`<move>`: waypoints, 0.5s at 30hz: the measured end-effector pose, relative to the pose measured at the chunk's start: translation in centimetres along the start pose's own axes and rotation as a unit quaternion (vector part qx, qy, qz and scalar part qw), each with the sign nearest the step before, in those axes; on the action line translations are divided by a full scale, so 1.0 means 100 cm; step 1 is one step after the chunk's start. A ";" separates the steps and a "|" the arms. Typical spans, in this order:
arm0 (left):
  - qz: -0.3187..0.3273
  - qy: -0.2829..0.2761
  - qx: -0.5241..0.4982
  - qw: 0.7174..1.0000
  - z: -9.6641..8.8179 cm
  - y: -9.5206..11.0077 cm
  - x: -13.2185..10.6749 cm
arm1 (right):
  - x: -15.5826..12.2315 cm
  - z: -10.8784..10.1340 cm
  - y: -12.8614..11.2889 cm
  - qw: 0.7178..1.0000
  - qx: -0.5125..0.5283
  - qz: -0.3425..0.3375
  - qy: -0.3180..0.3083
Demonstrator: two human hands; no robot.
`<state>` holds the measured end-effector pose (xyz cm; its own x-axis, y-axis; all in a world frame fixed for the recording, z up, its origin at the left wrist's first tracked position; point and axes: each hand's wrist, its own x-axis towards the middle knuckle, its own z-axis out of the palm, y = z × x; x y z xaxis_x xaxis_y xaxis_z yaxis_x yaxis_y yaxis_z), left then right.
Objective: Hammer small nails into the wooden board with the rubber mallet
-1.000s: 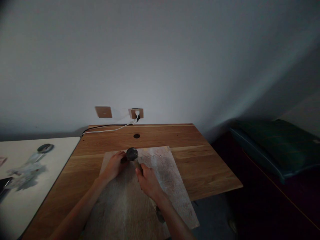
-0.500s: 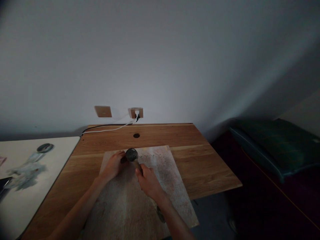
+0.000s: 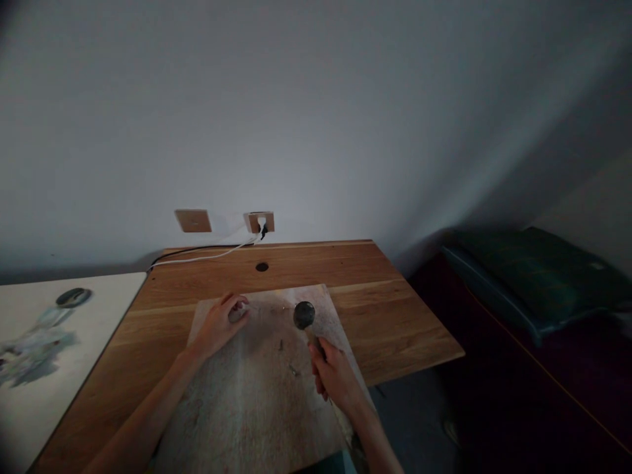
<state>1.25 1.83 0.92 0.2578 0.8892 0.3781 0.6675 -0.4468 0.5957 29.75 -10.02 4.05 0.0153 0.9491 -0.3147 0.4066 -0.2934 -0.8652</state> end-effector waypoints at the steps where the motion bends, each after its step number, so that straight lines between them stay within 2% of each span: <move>1: 0.024 -0.001 0.019 1.000 0.000 0.004 -0.002 | -0.001 -0.002 0.004 1.000 -0.012 -0.006 0.001; 4: 0.128 -0.060 0.077 0.987 0.004 0.024 -0.012 | -0.001 -0.006 0.015 0.997 -0.063 -0.034 0.016; 8: 0.246 -0.165 0.107 0.949 0.014 0.059 -0.027 | 0.002 -0.010 0.018 0.974 -0.157 -0.118 0.111; 12: 0.291 -0.201 0.132 0.926 0.021 0.077 -0.034 | -0.011 -0.009 0.016 0.941 -0.230 -0.163 0.188; 15: 0.290 -0.212 0.165 0.918 0.019 0.079 -0.033 | -0.043 -0.001 0.029 0.923 -0.235 -0.184 0.242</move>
<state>6.99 -4.41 3.04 0.8394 0.5006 0.2116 0.4890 -0.8656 0.1078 30.95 -14.89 2.94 0.1575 0.9481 0.2760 0.8154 0.0328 -0.5780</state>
